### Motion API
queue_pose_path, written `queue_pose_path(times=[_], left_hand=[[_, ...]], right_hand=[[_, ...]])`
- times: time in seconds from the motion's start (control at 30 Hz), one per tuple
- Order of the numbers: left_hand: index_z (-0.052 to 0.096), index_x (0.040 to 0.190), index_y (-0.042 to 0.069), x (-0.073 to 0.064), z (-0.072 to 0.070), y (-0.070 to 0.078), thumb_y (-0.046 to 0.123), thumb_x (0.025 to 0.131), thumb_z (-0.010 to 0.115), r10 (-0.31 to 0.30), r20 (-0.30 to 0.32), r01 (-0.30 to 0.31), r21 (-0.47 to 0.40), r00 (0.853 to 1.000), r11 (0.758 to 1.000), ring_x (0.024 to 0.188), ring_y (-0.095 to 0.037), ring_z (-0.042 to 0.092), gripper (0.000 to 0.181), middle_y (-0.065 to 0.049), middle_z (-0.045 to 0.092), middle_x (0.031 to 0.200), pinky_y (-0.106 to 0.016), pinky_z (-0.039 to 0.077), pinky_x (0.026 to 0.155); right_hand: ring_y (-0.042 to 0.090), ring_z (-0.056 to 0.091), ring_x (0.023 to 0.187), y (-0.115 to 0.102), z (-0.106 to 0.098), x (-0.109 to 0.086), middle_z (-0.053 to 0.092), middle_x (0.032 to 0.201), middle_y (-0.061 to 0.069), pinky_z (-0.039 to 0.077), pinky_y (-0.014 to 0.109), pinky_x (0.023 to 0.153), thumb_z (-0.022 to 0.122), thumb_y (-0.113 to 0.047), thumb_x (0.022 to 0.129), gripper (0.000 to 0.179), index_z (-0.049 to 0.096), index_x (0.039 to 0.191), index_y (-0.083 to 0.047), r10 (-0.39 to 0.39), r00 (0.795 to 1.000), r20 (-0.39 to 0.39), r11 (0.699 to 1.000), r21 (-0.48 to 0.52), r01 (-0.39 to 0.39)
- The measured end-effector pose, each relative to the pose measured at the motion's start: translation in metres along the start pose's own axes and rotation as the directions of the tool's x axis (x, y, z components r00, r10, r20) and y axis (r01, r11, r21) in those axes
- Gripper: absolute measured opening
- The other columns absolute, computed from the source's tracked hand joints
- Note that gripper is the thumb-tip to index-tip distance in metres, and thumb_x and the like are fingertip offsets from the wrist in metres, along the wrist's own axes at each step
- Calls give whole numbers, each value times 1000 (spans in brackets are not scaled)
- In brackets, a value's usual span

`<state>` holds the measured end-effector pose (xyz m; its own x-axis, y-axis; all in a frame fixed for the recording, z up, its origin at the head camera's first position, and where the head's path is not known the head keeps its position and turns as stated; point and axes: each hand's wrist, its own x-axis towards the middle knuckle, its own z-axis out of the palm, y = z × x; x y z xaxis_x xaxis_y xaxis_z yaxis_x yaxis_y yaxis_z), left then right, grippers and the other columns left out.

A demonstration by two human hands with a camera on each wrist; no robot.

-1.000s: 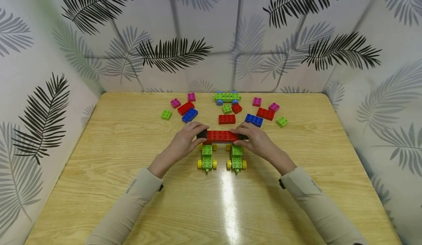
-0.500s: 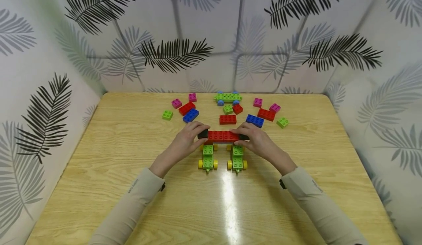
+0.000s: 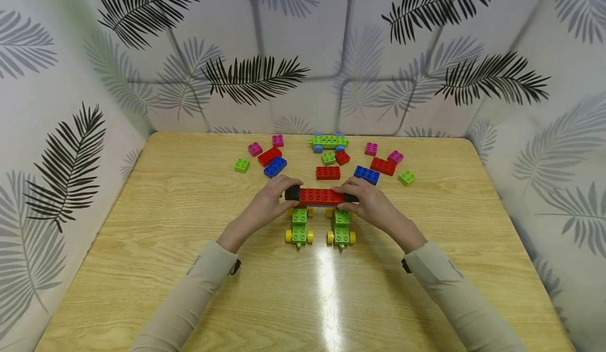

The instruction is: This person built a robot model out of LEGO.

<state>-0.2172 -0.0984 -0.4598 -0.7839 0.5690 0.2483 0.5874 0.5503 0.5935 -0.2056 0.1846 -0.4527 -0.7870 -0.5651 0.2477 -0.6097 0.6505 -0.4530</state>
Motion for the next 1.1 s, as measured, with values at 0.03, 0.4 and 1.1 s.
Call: queue_pose_path(times=[0.03,0.4,1.1], left_hand=[[55,132,10,0,-2,-1,20,91,68,-17,14,17,-26,1000,1000,115,-24,52,44,-7,57,123,-42,47,95],[49,138,5,12,-40,-65,30,101,50,-291,-275,271,-109,916,956,117,-32,45,44,-16,48,127,-47,46,89],[42,145,8,25,-17,-129,21,99,55,-546,-166,571,237,821,786,124,-42,35,49,-23,37,138,-59,37,94]], right_hand=[[18,58,90,0,0,0,62,105,5,53,35,79,76,-19,84,40,67,122,-11,0,1000,0,1000,0,0],[18,58,88,0,0,2,62,102,6,52,33,76,76,-16,83,39,68,120,-9,-29,999,-16,1000,3,29],[17,57,89,3,0,-1,62,103,5,52,33,76,76,-15,83,39,68,121,-8,-37,999,-19,999,27,38]])
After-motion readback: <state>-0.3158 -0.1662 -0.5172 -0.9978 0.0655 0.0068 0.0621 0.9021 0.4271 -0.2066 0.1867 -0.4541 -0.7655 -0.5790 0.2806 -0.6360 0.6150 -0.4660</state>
